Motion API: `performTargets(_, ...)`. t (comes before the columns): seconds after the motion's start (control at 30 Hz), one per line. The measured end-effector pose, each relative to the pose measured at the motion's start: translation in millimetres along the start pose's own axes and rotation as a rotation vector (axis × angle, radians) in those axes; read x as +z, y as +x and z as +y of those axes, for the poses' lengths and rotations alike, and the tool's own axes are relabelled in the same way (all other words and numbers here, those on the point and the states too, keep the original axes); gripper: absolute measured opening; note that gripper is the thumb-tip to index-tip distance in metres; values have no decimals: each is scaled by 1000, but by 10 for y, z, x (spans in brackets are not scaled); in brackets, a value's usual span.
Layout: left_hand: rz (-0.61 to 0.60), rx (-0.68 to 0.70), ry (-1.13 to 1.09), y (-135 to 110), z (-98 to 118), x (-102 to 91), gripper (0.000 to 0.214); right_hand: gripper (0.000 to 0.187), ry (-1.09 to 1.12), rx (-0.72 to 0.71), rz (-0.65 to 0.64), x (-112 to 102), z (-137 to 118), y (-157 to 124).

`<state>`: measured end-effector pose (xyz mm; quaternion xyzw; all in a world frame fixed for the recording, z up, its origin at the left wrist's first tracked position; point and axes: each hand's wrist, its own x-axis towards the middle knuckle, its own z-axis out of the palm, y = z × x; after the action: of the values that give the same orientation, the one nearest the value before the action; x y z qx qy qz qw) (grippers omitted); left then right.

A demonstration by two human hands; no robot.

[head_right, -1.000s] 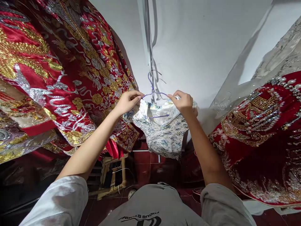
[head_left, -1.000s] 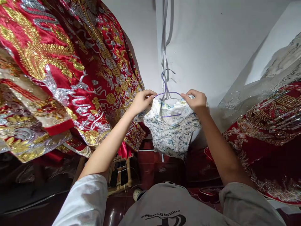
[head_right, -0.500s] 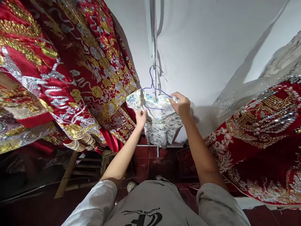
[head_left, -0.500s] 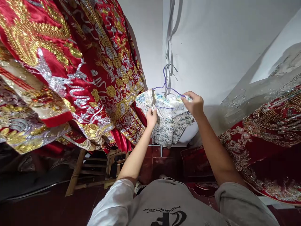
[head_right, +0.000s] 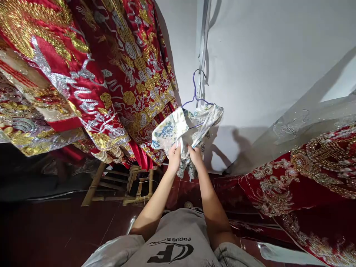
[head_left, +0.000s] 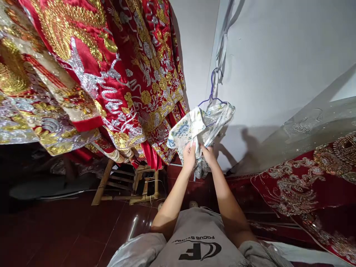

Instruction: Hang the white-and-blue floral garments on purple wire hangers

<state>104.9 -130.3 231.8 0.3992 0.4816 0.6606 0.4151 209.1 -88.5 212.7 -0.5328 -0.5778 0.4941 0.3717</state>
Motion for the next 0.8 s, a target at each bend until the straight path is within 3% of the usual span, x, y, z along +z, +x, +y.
performTargets(0.13, 28, -43, 21, 10, 85, -69, 46, 61, -2, 107, -119, -45, 76, -107)
performTargets(0.27, 35, 27, 55, -33, 47, -50, 40, 65, 118, 53, -46, 15, 222, -301)
performTargets(0.47, 151, 73, 207, -359, -474, -59, 19, 63, 132, -16, 72, 59, 228, -400)
performTargets(0.63, -168, 105, 379, -361, -814, -110, 9, 63, 146, -57, 1, 55, 148, -470)
performTargets(0.8, -214, 122, 426, -210, -762, -156, 22, 66, 184, -7, -78, -38, 65, -517)
